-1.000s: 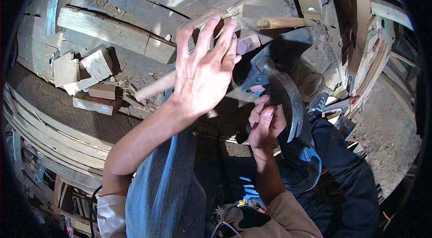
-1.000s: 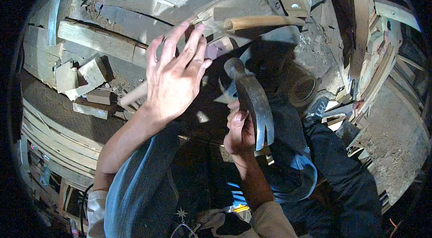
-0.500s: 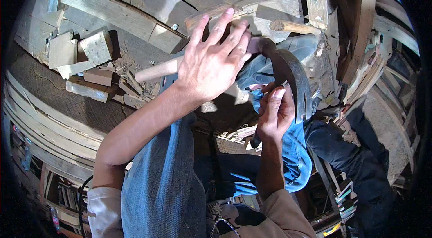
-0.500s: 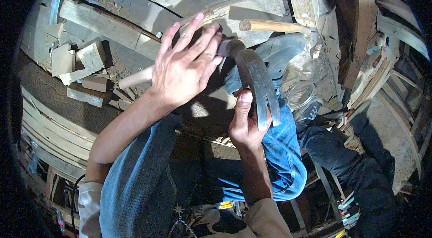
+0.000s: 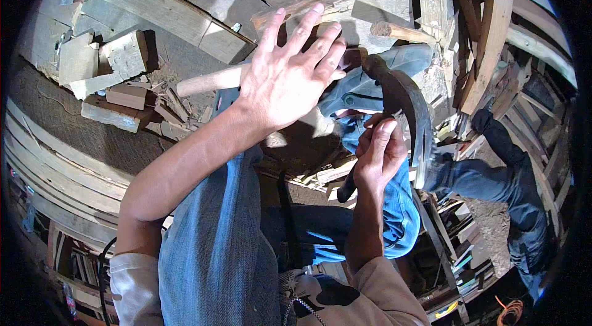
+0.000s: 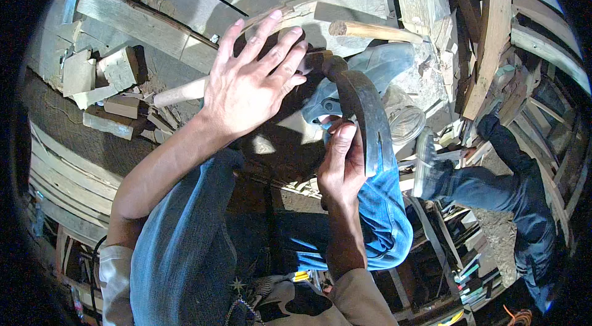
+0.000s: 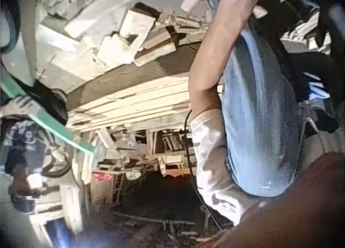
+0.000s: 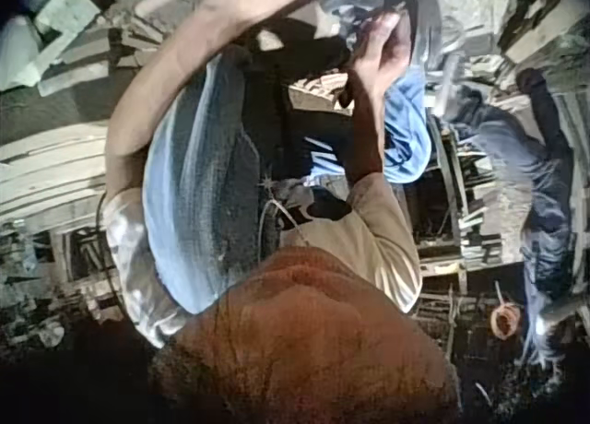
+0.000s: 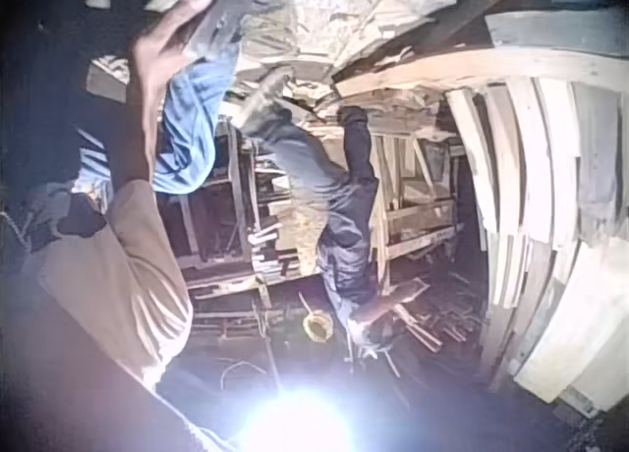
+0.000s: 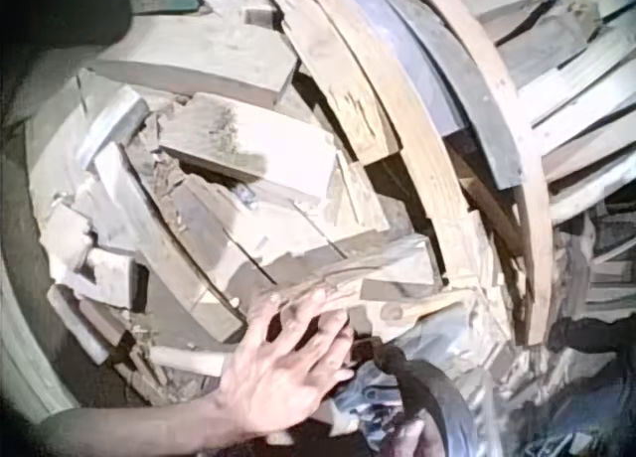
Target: The person sands a small wooden piece, uses a hammer to drive a nail into a wooden assembly, and reaches into a jar to retrieve another nail.
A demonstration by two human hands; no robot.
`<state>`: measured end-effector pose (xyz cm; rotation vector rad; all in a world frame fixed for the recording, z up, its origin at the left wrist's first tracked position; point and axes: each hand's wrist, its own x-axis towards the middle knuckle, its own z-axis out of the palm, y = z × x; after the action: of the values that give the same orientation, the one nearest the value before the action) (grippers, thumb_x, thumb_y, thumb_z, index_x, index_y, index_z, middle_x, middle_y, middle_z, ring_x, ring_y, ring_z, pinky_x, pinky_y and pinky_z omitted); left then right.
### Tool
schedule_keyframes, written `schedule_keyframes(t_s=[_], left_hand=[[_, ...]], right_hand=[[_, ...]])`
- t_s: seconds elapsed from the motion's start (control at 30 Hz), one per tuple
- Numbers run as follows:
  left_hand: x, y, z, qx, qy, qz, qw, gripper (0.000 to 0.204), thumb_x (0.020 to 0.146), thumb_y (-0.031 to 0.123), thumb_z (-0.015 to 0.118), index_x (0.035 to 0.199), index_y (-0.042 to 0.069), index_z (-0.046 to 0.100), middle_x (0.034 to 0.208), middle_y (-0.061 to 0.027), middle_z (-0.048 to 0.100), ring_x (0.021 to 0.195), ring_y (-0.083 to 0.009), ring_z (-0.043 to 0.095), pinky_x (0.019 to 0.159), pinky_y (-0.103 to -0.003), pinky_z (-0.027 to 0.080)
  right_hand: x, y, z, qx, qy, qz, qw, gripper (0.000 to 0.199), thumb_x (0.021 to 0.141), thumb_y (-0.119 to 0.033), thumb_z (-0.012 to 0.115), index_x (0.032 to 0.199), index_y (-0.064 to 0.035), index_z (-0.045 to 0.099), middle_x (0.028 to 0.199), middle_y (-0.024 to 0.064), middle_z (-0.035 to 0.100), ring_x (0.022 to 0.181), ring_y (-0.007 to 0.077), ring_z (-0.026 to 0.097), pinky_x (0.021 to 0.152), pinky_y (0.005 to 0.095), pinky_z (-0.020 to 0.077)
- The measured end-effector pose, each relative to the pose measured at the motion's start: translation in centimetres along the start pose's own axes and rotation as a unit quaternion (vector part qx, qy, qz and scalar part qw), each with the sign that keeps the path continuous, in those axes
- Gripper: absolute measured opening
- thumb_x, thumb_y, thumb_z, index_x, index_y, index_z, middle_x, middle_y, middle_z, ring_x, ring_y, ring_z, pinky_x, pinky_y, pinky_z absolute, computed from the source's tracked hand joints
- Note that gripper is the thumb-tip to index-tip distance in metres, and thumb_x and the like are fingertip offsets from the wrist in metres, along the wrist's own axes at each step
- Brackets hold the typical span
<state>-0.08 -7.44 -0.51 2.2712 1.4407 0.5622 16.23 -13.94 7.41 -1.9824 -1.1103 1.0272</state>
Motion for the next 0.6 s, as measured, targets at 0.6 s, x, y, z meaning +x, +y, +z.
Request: schedule_keyframes(t_s=[0.6], left_hand=[[0.6, -0.2, 0.2, 0.025, -0.032, 0.028, 0.999, 0.031, 0.091, 0.037, 0.063, 0.105, 0.013, 0.077, 0.131, 0.0038, 0.064, 0.145, -0.0224, 0.032, 0.118, -0.057, 0.017]], right_hand=[[0.3, -1.6, -0.2, -0.035, -0.034, -0.008, 0.999, 0.041, 0.107, -0.040, 0.044, 0.086, -0.0055, 0.055, 0.056, -0.0081, 0.038, 0.047, -0.0001, 0.029, 0.043, 0.0200, 0.0185]])
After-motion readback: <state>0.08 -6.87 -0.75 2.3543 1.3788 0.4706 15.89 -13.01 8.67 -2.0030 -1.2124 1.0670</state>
